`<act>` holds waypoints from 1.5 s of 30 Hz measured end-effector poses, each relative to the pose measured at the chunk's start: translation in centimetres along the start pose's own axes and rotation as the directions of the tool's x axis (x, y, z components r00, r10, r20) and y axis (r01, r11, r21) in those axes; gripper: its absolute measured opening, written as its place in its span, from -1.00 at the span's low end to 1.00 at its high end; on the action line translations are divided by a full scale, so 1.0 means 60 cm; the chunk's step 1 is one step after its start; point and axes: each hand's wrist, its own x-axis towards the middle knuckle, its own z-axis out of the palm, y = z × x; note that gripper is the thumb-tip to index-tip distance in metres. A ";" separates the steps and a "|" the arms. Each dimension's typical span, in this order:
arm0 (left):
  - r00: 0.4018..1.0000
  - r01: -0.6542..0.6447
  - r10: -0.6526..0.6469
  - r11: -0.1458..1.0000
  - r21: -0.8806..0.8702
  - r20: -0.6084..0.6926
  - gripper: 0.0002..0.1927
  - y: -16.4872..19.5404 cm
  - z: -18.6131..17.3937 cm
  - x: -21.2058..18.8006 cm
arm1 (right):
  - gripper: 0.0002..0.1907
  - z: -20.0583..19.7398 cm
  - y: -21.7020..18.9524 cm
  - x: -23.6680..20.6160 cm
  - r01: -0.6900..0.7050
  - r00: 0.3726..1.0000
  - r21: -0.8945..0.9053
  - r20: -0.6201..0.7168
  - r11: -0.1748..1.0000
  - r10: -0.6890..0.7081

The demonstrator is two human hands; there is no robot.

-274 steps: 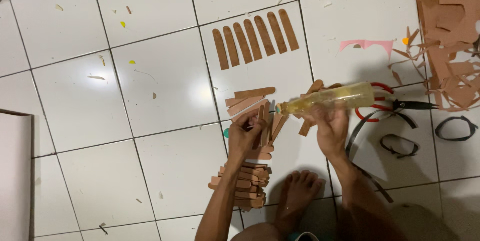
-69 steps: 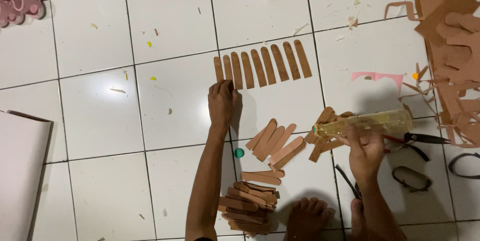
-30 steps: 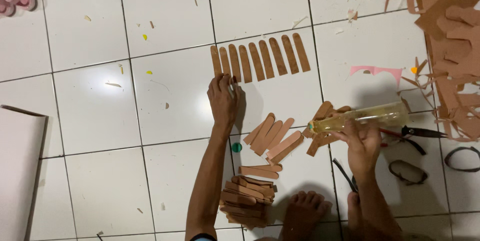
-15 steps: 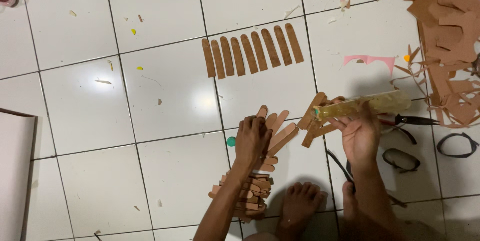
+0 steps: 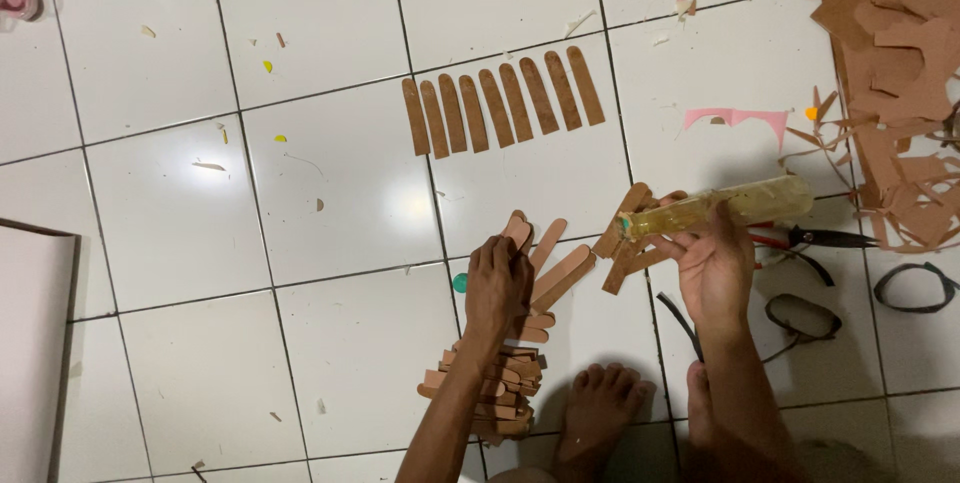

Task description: The person sits on a tiled floor and applies glue from a plastic bottle to small wooden craft sticks. They pick up each stick, apply glue, and place it in a row on the floor. A second person briefly walks through the scene.

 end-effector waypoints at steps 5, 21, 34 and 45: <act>0.985 0.149 -0.137 0.981 -0.121 0.101 -0.75 -0.005 -0.020 0.011 | -0.65 -0.004 -0.006 0.002 -0.006 1.000 -0.005 -0.016 1.000 0.006; 0.894 0.419 -0.171 0.647 -0.637 0.414 -0.63 0.140 0.030 0.054 | -0.63 -0.067 -0.051 0.015 0.090 0.987 0.113 -0.145 0.990 -0.073; 0.991 0.108 -0.096 0.982 -0.155 0.089 -0.76 0.083 0.021 -0.013 | -0.61 -0.083 -0.007 0.013 0.015 0.998 0.134 -0.070 0.991 -0.005; 0.981 0.053 -0.039 0.996 -0.068 0.189 -0.82 0.092 0.015 -0.016 | -0.67 -0.145 0.097 0.069 -0.169 0.964 0.272 0.247 0.947 0.101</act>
